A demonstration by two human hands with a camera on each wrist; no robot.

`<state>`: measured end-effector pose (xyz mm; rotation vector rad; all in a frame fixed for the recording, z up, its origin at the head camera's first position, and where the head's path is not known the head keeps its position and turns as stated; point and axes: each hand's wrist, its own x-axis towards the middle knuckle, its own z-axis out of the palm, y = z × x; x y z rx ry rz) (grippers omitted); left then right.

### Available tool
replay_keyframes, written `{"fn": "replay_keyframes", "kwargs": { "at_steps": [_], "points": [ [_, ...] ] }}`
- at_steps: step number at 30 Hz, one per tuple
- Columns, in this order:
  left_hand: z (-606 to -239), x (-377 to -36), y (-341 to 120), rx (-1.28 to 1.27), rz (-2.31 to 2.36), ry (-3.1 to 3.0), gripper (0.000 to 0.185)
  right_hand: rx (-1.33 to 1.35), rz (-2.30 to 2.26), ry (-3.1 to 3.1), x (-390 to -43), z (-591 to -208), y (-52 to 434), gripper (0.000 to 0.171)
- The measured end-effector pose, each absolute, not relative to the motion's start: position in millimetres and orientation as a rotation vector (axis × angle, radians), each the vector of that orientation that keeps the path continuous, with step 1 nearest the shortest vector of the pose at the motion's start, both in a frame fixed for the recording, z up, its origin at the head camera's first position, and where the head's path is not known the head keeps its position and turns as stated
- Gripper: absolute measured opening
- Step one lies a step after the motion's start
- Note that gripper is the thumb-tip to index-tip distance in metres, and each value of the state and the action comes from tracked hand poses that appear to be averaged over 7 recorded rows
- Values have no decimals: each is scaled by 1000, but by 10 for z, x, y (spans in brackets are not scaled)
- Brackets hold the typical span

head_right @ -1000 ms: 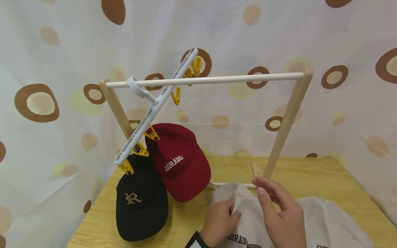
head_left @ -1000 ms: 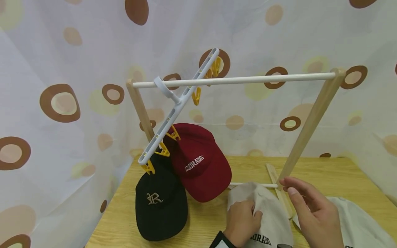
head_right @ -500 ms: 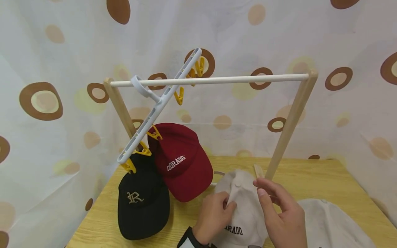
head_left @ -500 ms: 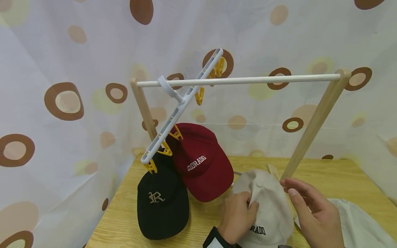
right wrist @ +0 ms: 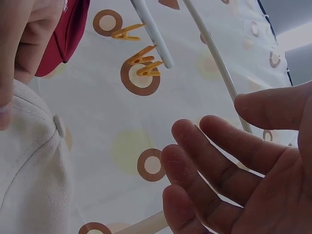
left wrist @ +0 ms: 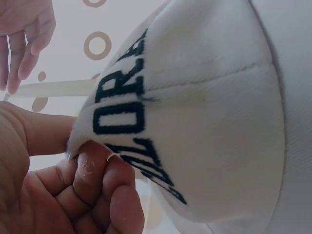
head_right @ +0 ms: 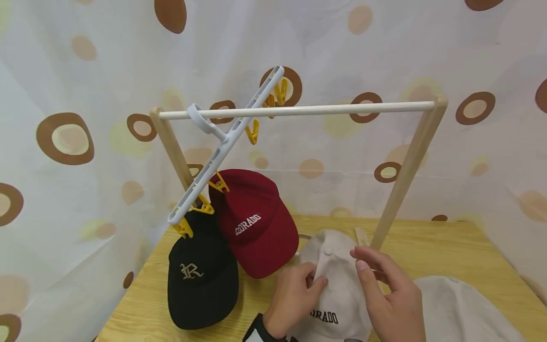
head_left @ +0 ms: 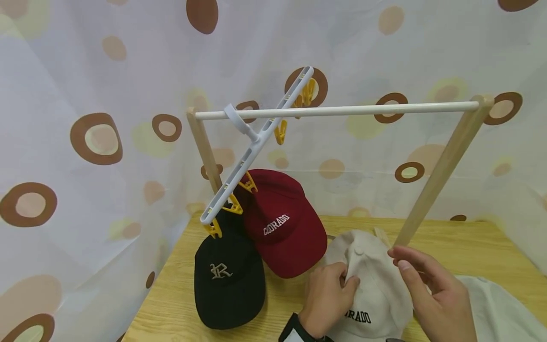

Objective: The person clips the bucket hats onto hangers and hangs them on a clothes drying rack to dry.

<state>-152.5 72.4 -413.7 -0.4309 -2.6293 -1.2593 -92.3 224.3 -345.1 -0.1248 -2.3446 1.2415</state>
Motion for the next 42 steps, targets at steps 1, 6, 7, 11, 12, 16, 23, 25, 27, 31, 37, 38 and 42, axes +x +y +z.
{"fn": "replay_keyframes", "kwargs": {
  "at_steps": [1, 6, 7, 11, 12, 16, 23, 25, 27, 31, 37, 38, 42],
  "points": [
    [-4143, -1527, 718, -430, -1266, -2626, 39, -122, 1237, -2350, -928, -3456, 2243, 27],
    [-4177, -1522, 682, -445, -1266, -2615, 37, -117, 1211, -2364, -948, -3478, 2236, 27],
    [-4183, -1521, 673, -451, -1263, -2608, 37, -107, 1207, -2364, -953, -3479, 2230, 27],
    [-4215, -1515, 632, -465, -1281, -2574, 34, -58, 1217, -2364, -989, -3505, 2206, 25],
    [-4223, -1515, 623, -462, -1298, -2575, 33, -49, 1219, -2365, -1003, -3520, 2204, 25],
    [-4216, -1514, 578, -453, -1350, -2603, 32, -16, 1222, -2393, -1049, -3585, 2200, 25],
    [-4228, -1523, 511, -459, -1346, -2601, 32, 19, 1189, -2471, -1128, -3584, 2148, 25],
    [-4235, -1520, 487, -456, -1366, -2605, 31, 18, 1170, -2486, -1154, -3549, 2128, 24],
    [-4236, -1525, 461, -455, -1398, -2597, 30, 35, 1147, -2500, -1190, -3500, 2109, 24],
    [-4237, -1547, 433, -448, -1425, -2580, 32, 143, 1108, -2524, -1270, -3369, 2086, 24],
    [-4236, -1555, 413, -418, -1415, -2605, 37, 489, 1061, -2520, -1517, -3007, 1970, 25],
    [-4243, -1551, 415, -414, -1408, -2612, 37, 530, 1037, -2514, -1565, -2940, 1941, 25],
    [-4268, -1525, 421, -426, -1457, -2630, 38, 605, 959, -2488, -1691, -2734, 1838, 24]
  ]
}}
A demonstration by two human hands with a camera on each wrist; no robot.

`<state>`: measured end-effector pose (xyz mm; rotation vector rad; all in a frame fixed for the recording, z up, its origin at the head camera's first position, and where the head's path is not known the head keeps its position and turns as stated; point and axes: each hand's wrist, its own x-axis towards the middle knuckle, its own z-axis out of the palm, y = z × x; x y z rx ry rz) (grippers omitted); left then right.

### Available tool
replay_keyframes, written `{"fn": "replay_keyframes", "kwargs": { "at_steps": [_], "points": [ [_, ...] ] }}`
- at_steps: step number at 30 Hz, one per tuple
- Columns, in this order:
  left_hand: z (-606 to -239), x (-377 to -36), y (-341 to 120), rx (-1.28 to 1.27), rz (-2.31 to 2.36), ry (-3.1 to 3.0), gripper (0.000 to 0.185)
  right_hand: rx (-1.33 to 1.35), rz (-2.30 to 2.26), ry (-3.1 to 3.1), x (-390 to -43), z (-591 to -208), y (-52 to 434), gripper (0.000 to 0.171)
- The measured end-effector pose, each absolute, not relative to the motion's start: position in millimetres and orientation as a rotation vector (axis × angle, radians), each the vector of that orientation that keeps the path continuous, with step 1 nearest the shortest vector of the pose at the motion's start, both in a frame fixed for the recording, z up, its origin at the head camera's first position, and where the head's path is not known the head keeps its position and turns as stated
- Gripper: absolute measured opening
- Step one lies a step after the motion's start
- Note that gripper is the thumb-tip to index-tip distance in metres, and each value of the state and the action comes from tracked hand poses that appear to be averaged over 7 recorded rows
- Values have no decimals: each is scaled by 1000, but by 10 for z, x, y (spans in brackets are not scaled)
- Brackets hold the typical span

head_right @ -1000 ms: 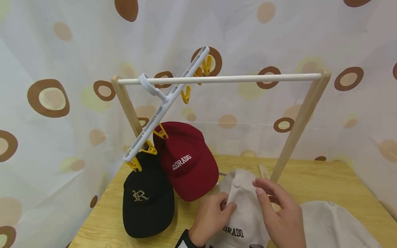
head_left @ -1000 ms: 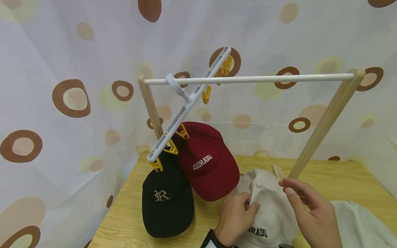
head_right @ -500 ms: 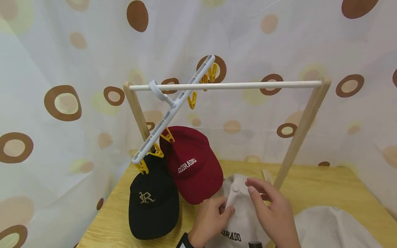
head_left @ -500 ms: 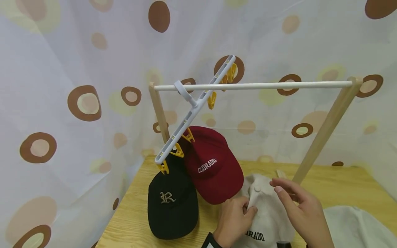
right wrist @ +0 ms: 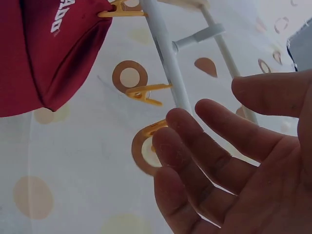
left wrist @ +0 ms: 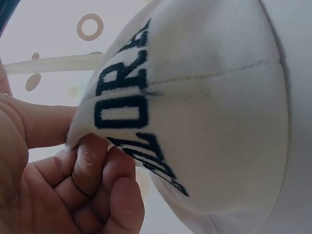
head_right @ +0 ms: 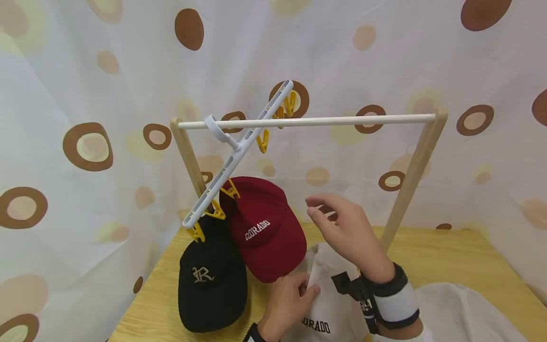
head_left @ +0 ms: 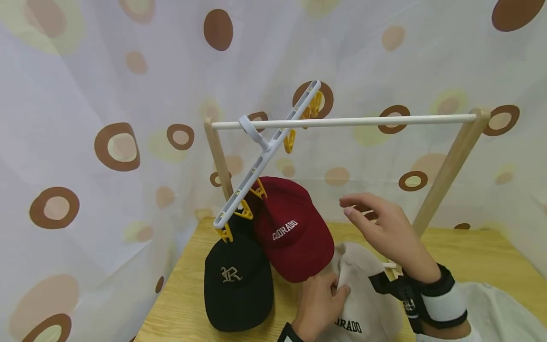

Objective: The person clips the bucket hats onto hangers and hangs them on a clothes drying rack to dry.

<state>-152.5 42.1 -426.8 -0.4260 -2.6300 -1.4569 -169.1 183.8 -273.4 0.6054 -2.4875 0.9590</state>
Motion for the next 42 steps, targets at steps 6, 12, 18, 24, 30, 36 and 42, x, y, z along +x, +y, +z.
{"fn": "replay_keyframes", "kwargs": {
  "at_steps": [6, 12, 18, 24, 30, 36, 42],
  "points": [
    [-4298, -1503, 396, -418, -1505, -2646, 35, 645, 941, -2500, -1814, -2598, 1635, 26],
    [-4321, -1496, 422, -443, -1397, -2648, 40, 653, 1015, -2488, -2116, -2555, 1393, 32],
    [-4336, -1479, 452, -487, -1395, -2606, 37, 604, 1051, -2437, -2385, -2525, 1180, 36],
    [-4352, -1459, 452, -412, -1420, -2669, 37, 597, 1119, -2438, -2501, -2529, 1075, 38],
    [-4391, -1448, 472, -399, -1454, -2730, 40, 493, 1243, -2552, -2682, -2485, 1010, 53],
    [-4396, -1438, 497, -387, -1420, -2770, 37, 427, 1581, -2591, -2919, -2370, 959, 64],
    [-4397, -1449, 487, -341, -1412, -2812, 38, 411, 1642, -2544, -3013, -2280, 857, 64]
  ]
}}
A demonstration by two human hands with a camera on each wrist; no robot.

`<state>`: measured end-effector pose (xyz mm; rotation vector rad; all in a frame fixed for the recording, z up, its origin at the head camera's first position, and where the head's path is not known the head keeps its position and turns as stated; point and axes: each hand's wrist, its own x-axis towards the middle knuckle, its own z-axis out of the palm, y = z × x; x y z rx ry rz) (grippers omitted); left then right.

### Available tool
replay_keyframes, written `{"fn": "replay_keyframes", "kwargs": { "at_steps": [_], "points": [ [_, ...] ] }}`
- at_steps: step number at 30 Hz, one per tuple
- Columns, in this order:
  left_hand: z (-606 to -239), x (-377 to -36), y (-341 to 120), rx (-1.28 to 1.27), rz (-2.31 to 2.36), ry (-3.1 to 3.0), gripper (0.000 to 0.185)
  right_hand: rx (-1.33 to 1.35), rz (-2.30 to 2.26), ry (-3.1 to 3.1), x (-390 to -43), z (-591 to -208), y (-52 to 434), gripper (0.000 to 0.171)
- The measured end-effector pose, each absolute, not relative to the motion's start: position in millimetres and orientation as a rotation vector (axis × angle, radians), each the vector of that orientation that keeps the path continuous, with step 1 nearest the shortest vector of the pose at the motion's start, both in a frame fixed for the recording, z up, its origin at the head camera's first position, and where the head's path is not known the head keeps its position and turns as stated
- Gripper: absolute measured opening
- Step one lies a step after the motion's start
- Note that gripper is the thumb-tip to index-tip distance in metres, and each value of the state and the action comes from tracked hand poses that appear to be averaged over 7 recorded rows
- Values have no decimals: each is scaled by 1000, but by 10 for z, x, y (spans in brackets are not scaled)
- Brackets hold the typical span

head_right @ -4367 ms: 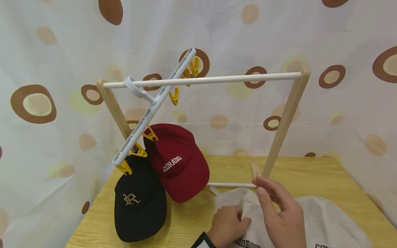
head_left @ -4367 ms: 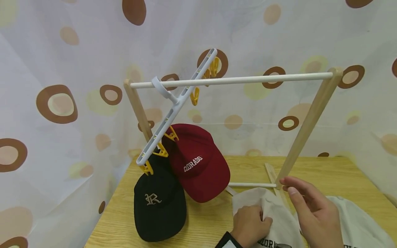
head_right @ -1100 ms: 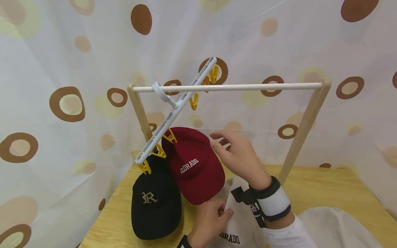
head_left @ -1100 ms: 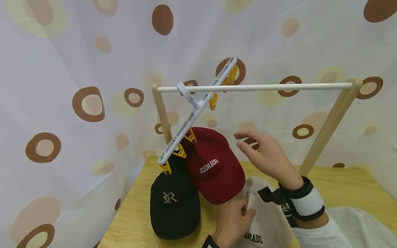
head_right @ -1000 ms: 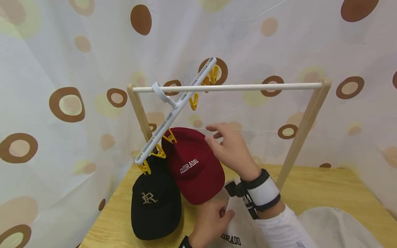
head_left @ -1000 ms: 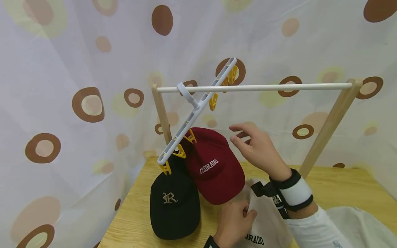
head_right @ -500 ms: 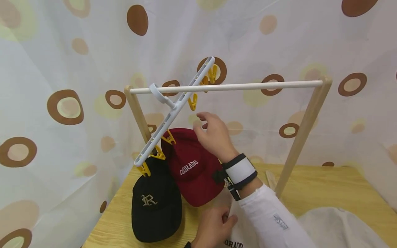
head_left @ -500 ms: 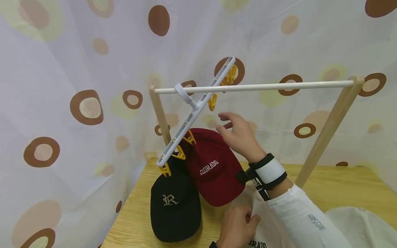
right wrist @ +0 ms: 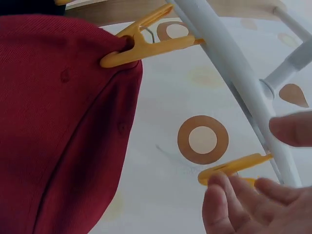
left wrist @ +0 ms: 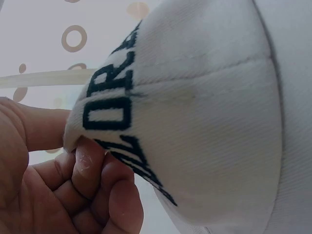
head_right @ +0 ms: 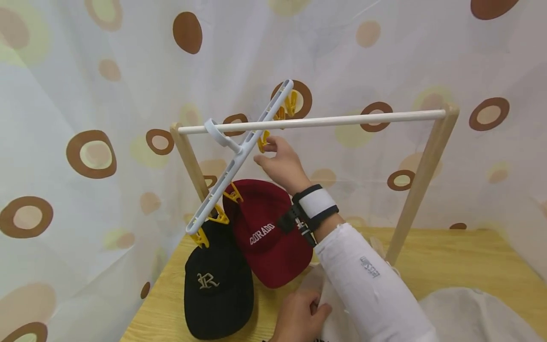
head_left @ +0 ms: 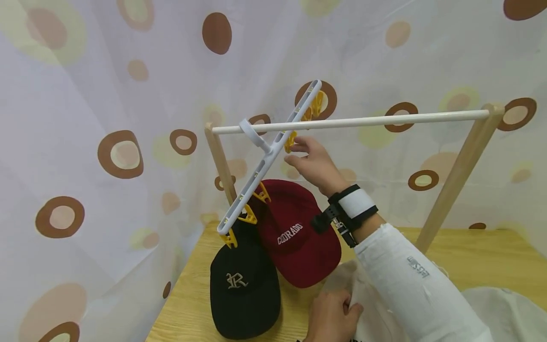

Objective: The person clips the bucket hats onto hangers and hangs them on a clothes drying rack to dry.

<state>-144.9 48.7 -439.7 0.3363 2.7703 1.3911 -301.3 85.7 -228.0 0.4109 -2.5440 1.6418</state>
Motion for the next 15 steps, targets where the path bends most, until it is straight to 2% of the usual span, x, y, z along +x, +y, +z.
{"fn": "replay_keyframes", "kwargs": {
  "at_steps": [6, 11, 15],
  "points": [
    [-4391, -1457, 461, 351, 1425, 2749, 38, 310, 1686, -2519, -3138, -2242, 866, 69],
    [-4408, -1441, 451, 375, 1419, 2771, 38, 436, 1865, -2471, -3225, -2264, 919, 72],
    [-4416, -1410, 465, 395, 1407, 2771, 39, 504, 1850, -2436, -3223, -2286, 932, 65]
  ]
}}
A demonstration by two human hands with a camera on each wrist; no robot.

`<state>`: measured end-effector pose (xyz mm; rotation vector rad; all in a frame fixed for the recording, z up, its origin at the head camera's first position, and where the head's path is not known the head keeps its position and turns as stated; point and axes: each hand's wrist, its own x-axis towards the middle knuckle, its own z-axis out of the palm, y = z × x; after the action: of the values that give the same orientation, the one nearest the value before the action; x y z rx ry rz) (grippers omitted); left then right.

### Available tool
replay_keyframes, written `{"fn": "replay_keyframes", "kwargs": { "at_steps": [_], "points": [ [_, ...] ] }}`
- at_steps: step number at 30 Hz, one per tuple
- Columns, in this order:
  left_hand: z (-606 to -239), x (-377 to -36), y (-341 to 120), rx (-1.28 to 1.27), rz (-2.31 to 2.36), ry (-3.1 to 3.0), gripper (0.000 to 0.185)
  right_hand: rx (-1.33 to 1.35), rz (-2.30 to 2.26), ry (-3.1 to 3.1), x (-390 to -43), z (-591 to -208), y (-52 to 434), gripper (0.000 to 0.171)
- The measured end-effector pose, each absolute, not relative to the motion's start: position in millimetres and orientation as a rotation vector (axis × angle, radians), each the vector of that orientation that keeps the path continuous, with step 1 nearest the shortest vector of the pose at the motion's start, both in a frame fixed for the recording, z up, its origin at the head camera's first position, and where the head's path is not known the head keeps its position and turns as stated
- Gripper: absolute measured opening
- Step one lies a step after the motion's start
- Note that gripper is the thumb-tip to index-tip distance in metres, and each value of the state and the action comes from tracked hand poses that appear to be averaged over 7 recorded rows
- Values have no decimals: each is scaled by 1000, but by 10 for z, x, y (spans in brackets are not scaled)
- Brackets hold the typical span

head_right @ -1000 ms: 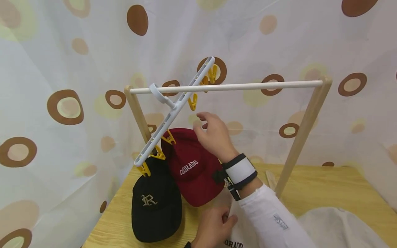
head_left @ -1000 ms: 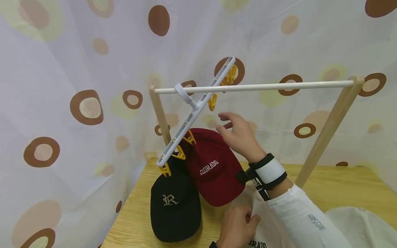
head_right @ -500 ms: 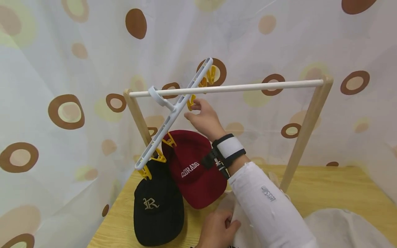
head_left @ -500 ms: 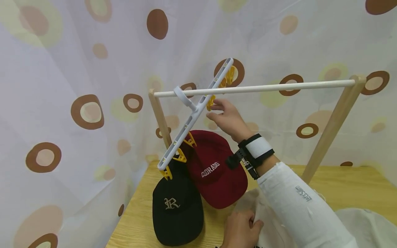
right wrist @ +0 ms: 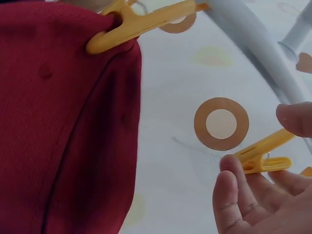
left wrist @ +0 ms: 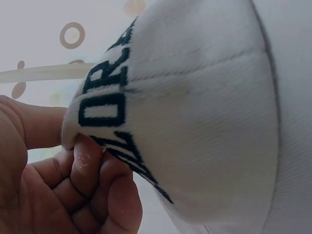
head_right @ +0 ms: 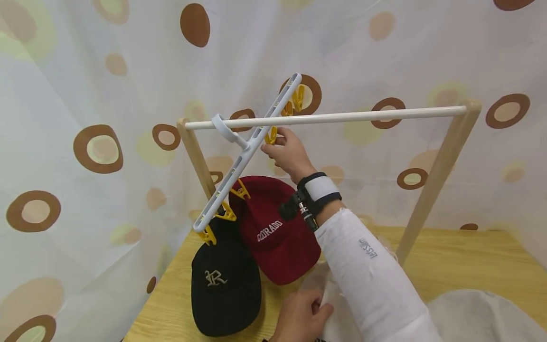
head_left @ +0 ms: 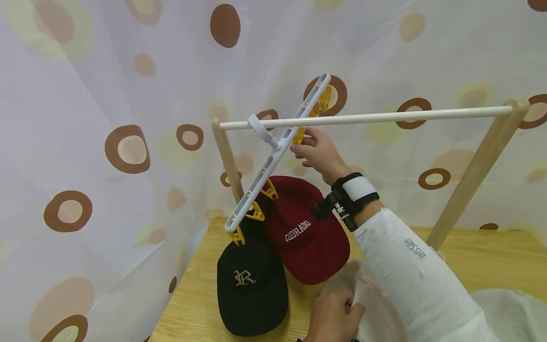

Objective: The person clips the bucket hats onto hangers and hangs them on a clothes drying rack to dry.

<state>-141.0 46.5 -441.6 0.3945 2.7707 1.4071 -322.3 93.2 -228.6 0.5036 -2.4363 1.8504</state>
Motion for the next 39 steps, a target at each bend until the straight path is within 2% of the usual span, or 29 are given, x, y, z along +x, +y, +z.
{"fn": "replay_keyframes", "kwargs": {
  "at_steps": [8, 10, 15, 19, 23, 28, 35, 39],
  "points": [
    [-4311, -1321, 599, 371, 1294, 2789, 44, 409, 1368, -2427, -3120, -2296, 923, 55],
    [-4274, -1306, 652, 376, 1270, 2801, 44, 360, 1204, -2429, -3084, -2273, 921, 48],
    [-4227, -1311, 729, 546, 1301, 2968, 44, 281, 917, -2447, -2982, -2195, 937, 36],
    [-4156, -1367, 754, 689, 1368, 3107, 45, 275, 807, -2487, -2914, -2148, 966, 39],
    [-4018, -1404, 799, 665, 1389, 3106, 44, 284, 736, -2546, -2870, -2118, 1008, 45],
    [-3823, -1364, 857, 646, 1304, 3129, 42, 287, 672, -2575, -2839, -2090, 1089, 48],
    [-3631, -1418, 824, 841, 1059, 3322, 42, 305, 651, -2611, -2795, -2021, 1119, 48],
    [-3513, -1493, 771, 708, 944, 3386, 41, 304, 667, -2611, -2761, -2020, 1105, 50]
  ]
}}
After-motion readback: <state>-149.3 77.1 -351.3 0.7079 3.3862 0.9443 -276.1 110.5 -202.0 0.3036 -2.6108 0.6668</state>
